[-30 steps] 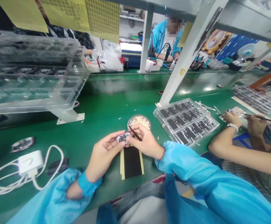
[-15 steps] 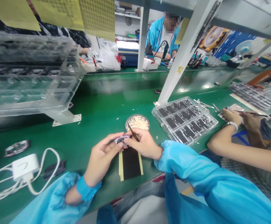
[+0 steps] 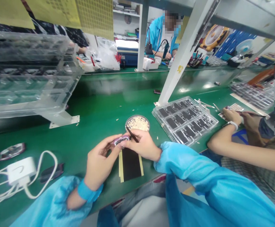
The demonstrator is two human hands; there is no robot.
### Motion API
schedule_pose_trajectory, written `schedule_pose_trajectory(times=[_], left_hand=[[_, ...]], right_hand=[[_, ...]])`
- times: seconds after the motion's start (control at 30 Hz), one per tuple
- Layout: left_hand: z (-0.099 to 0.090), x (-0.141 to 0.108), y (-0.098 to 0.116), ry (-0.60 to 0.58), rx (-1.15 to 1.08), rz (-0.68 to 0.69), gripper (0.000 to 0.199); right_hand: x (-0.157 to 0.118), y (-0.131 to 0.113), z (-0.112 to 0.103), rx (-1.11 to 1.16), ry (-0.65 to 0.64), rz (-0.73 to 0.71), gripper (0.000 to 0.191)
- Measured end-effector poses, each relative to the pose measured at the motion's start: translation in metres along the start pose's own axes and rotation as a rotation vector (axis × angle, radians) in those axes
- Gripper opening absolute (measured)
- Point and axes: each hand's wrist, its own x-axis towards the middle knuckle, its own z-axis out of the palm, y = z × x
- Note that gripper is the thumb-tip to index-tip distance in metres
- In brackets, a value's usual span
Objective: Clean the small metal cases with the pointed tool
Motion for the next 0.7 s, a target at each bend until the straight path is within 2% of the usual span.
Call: schedule_pose_trajectory(times=[0.2, 0.33, 0.5, 0.7], left_hand=[[-0.001, -0.001, 0.001, -0.068, 0.22, 0.084, 0.03], [0.0, -0.002, 0.006, -0.126, 0.31, 0.115, 0.032], [0.004, -0.004, 0.005, -0.038, 0.285, 0.099, 0.031], [0.008, -0.005, 0.0, 0.059, 0.245, 0.017, 0.036]], right_hand=[[0.002, 0.001, -0.001, -0.195, 0.043, -0.049, 0.034], [0.003, -0.007, 0.002, -0.186, 0.03, -0.03, 0.042], [0.003, -0.014, 0.008, -0.12, 0.031, 0.005, 0.046], [0.002, 0.001, 0.01, -0.109, 0.062, 0.015, 0.043]])
